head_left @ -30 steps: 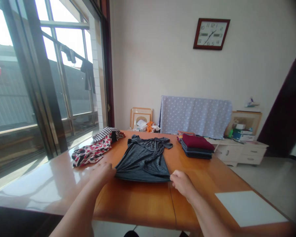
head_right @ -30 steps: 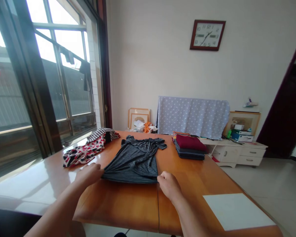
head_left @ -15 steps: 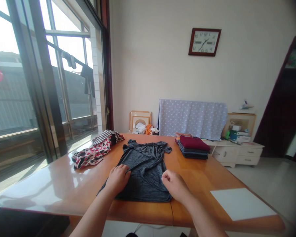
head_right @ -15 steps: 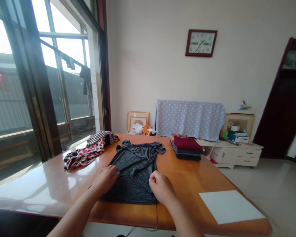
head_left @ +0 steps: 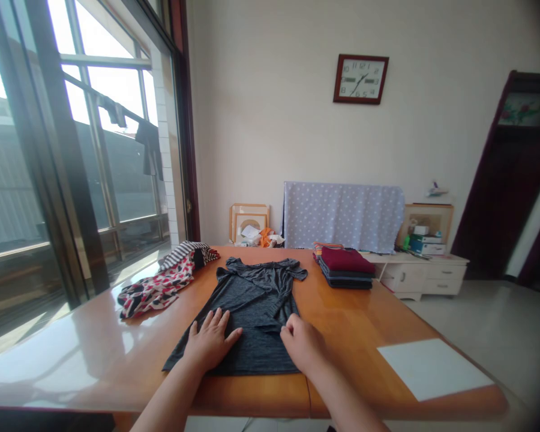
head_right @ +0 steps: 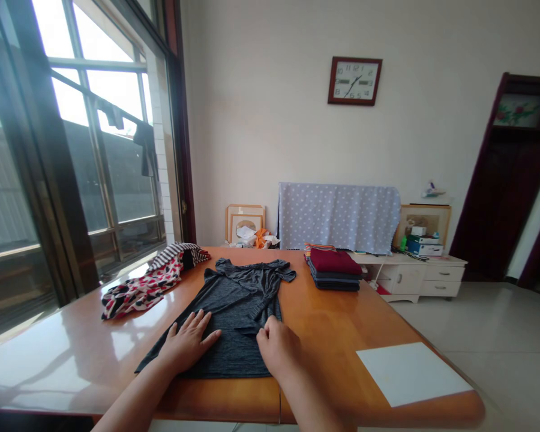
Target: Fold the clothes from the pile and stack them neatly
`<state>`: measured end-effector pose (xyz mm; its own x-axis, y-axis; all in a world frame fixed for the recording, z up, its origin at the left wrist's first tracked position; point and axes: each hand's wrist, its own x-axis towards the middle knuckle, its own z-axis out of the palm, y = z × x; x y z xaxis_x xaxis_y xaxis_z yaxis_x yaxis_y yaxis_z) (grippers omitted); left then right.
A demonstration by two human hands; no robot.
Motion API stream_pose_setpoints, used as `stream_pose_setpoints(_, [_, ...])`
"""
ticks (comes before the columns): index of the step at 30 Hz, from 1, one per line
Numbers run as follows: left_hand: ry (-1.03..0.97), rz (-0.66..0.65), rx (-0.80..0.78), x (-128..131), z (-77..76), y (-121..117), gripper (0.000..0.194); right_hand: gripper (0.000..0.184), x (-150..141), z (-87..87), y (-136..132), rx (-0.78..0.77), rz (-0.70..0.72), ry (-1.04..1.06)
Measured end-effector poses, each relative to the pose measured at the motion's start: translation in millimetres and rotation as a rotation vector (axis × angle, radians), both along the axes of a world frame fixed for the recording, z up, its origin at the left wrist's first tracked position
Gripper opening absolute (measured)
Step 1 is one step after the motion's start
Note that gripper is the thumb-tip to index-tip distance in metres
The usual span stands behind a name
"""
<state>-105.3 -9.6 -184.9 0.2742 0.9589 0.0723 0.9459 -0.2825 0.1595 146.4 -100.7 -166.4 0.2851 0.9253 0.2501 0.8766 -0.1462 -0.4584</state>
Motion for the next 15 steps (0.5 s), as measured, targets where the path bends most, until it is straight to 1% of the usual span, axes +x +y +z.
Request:
stream_pose_setpoints(3, [0.005,-0.002,-0.005,1,-1.0,1,0.087,0.024,39,2.6,-16,0.025,-0.176,0.037])
stream_pose_setpoints(5, [0.010,-0.002,-0.004,1,-2.0,2,0.088,0.027,72,1.1,-29,-0.033,-0.271,0.033])
stream_pose_setpoints(6, [0.012,-0.001,-0.004,1,-2.5,3,0.089,0.029,88,-0.4,-35,-0.067,-0.292,0.028])
stream_pose_setpoints(9, [0.013,-0.002,0.000,1,-3.6,4,0.090,0.035,128,-4.3,-51,-0.208,-0.285,0.033])
stream_pose_setpoints(11, [0.016,-0.004,0.003,1,-3.8,4,0.091,0.036,139,-3.8,-57,-0.200,-0.315,0.048])
stream_pose_setpoints(12, [0.019,-0.003,0.002,1,-3.7,4,0.091,0.036,140,-2.5,-58,-0.163,-0.327,0.055])
stream_pose_setpoints(13, [0.021,-0.002,0.001,1,-3.5,4,0.091,0.035,136,-0.7,-57,-0.109,-0.329,0.058])
stream_pose_setpoints(15, [0.026,0.002,-0.002,1,-3.0,5,0.090,0.032,121,3.0,-52,0.022,-0.285,0.044])
